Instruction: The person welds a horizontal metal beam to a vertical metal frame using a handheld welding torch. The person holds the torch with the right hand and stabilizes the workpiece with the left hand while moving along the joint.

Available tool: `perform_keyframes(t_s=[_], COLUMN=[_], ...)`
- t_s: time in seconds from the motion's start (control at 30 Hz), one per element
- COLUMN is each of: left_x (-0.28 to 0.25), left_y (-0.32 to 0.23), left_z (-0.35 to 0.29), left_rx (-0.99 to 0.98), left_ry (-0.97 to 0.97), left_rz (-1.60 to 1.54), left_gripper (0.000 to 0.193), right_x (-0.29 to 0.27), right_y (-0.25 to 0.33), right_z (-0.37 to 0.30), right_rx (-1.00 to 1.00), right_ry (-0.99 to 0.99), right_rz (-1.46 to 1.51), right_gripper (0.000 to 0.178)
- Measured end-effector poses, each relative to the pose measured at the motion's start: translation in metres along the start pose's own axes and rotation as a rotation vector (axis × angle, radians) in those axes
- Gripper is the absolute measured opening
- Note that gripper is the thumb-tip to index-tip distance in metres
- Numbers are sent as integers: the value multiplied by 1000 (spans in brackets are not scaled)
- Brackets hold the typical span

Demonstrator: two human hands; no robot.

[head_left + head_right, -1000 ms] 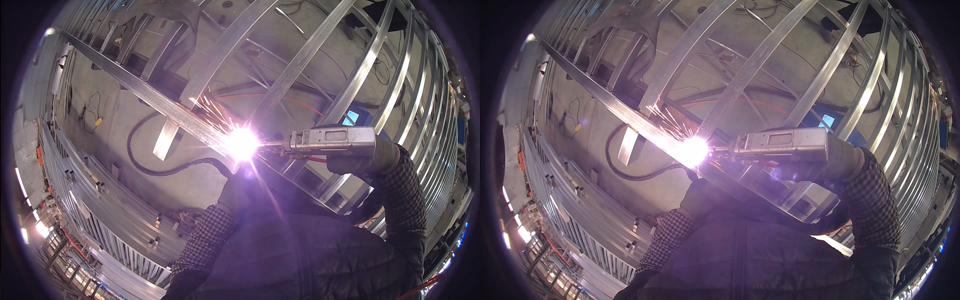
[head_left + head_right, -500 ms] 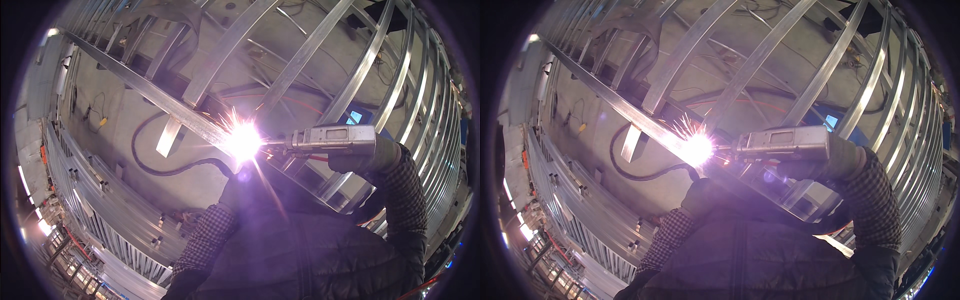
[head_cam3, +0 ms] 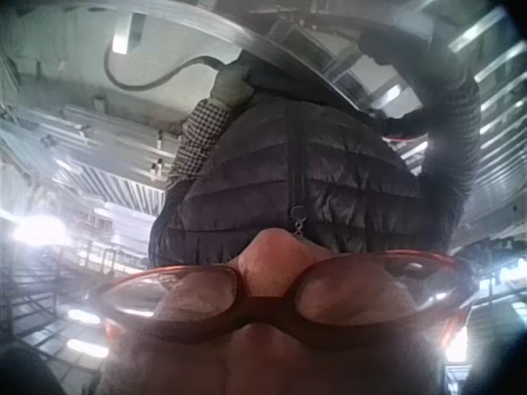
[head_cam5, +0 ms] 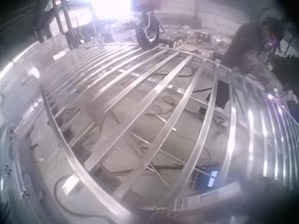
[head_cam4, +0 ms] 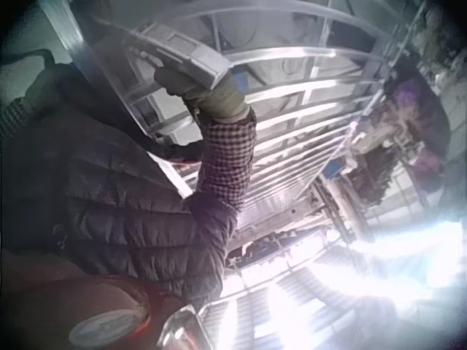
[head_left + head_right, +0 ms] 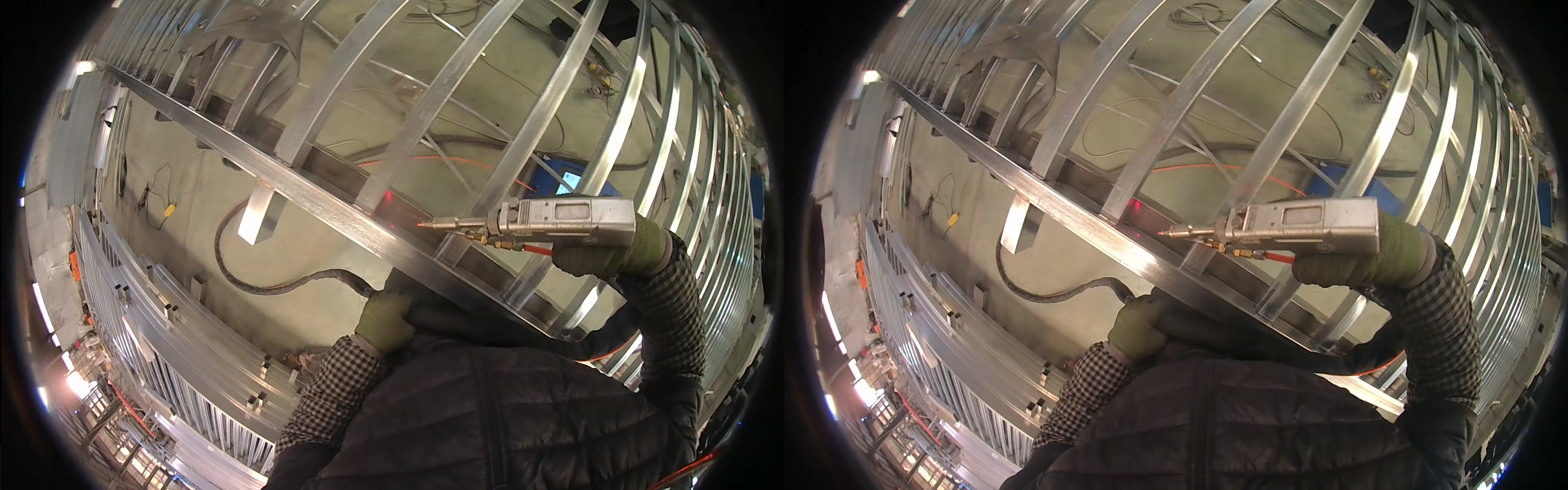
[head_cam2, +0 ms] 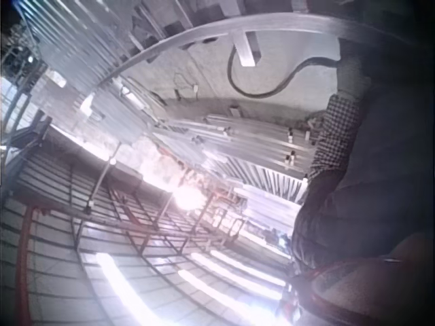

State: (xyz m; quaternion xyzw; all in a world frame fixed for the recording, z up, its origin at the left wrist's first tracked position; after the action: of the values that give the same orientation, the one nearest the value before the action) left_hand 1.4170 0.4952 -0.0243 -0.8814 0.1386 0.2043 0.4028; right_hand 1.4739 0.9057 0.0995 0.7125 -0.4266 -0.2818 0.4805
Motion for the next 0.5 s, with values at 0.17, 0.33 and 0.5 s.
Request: perform_keyframes(t_s=[0.17,0.33,0.5], left_x=[-4,-22,-24], left_y=[-41,-71,-85], left_z=[-5,-14,-8], left_rx=[58,219,293], left_ry=[59,29,13], left_rz=[55,54,35], left_gripper=[38,45,48], right_x=[16,26,28], right_y=[-4,-9,-10], right_z=[-31,-36,-34], right_rx=[-203,-208,-217], right_ry=[36,32,0], right_rz=[-328,-213,-228], right_gripper=[49,53,56])
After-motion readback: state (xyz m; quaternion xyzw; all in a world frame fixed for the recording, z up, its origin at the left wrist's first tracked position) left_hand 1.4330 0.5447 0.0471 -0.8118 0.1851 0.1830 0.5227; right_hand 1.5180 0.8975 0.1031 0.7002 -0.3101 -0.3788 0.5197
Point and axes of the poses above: each hand's wrist, its own z-axis towards the middle knuckle, its own x-axis out of the palm, y = z × x, the point moved 2 cm from there along z, towards the middle knuckle, and after that the axes turned 10 degrees about y, right-handed, at the moved point
